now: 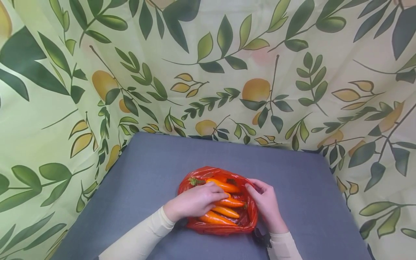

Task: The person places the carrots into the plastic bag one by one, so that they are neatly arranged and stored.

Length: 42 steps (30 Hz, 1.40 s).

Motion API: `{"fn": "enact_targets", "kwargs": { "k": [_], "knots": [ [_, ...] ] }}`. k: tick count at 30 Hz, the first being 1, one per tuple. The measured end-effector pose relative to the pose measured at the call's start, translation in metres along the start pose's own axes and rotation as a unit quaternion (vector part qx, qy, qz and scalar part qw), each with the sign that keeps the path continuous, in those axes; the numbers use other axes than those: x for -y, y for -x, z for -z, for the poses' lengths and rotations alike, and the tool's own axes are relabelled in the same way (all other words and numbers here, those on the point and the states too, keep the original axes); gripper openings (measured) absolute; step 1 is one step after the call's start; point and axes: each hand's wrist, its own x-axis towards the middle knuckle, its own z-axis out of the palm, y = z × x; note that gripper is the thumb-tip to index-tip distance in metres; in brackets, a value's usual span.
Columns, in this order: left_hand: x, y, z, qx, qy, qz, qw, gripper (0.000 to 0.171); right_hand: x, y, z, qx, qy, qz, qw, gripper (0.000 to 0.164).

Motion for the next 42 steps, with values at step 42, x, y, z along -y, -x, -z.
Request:
{"fn": "enact_targets", "kwargs": {
  "k": [42],
  "knots": [
    [0.010, 0.005, 0.029, -0.034, 0.065, 0.009, 0.9973, 0.044, 0.000, -0.001, 0.003, -0.012, 0.016, 0.000, 1.000, 0.036]
  ]
}}
